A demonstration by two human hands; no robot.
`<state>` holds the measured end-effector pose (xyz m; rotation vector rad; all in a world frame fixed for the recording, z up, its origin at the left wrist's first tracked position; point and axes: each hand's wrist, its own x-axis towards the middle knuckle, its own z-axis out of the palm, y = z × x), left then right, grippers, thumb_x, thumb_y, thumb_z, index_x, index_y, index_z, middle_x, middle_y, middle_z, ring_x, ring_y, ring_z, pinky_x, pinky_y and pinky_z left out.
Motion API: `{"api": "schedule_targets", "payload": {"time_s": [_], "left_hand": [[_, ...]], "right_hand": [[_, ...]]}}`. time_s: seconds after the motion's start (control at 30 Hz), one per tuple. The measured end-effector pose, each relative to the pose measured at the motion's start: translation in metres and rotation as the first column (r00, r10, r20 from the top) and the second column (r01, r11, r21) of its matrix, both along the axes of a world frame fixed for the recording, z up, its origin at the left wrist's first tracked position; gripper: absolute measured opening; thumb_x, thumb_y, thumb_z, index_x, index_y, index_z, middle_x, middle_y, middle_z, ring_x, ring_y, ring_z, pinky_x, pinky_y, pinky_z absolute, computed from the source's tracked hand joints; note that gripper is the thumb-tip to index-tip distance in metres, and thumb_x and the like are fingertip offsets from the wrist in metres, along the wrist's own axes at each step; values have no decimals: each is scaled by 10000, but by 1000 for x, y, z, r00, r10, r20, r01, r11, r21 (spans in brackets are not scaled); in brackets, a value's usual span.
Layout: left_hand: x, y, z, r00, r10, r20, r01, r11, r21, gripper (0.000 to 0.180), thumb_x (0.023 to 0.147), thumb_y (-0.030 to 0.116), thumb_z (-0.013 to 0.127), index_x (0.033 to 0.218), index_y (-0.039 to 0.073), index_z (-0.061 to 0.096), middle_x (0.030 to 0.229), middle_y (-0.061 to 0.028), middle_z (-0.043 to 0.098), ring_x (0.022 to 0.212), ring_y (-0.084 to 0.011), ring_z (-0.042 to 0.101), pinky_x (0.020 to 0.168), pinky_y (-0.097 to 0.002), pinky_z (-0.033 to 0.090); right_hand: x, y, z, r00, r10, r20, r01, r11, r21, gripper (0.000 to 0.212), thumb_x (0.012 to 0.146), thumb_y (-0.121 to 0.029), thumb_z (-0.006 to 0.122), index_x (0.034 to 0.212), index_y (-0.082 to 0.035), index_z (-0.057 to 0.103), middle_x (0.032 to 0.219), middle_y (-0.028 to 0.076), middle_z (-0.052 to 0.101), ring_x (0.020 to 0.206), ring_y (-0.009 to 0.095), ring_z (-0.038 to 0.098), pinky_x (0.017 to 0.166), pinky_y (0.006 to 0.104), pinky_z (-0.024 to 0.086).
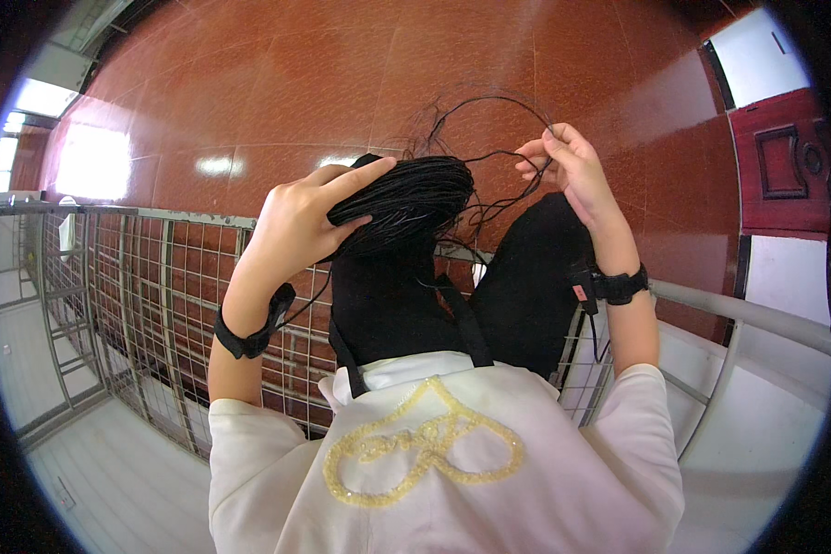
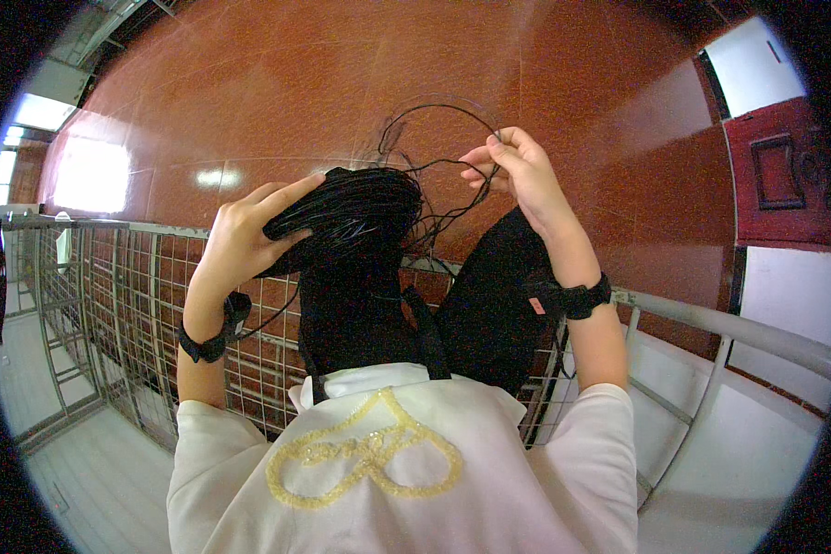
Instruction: The person winds thin black wires around a thick coil of black cable held by hand, repeatedly looping the loose ends around the main bundle.
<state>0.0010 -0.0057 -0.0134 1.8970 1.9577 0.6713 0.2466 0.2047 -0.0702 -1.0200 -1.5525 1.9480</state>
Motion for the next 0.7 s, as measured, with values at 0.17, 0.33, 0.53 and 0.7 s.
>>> {"api": "schedule_targets", "payload": {"time_s": [0.17, 0.33, 0.53, 0.7], "left_hand": [[-6, -3, -3, 1000, 1, -3, -1, 1000, 15, 584, 670, 67, 721, 1217, 169, 545, 978, -122, 629, 827, -297, 628, 724, -343, 512], [-10, 3, -4, 999, 7, 52, -8, 1000, 19, 602, 655, 39, 725, 1218, 157, 546, 1002, -119, 627, 866, -283, 629, 750, -334, 505], [-1, 12, -2, 999, -18, 32, 18, 1000, 6, 601, 676, 51, 708, 1234, 187, 532, 944, -117, 622, 799, -289, 620, 697, -346, 493], [1, 14, -2, 1000, -21, -11, 21, 1000, 1, 598, 678, 66, 706, 1234, 201, 531, 957, -111, 617, 803, -293, 614, 698, -348, 490]], "right_hand": [[-3, -6, 3, 988, 113, -101, -118, 992, -45, 175, 907, -235, 527, 934, -70, 476, 985, 130, 620, 856, 200, 629, 731, 296, 514], [-9, -11, 8, 979, 133, -152, -143, 988, -55, 157, 886, -199, 562, 937, -55, 525, 1004, 105, 617, 905, 165, 602, 771, 284, 484], [-13, -10, 13, 988, 31, 151, -81, 939, 335, 221, 869, -175, 581, 1003, 0, 578, 925, 80, 641, 866, 113, 581, 838, 268, 419], [-7, -3, 21, 970, 150, 193, -192, 955, 225, 147, 842, -145, 582, 933, -34, 552, 862, 95, 665, 782, 104, 581, 828, 267, 413]]}}
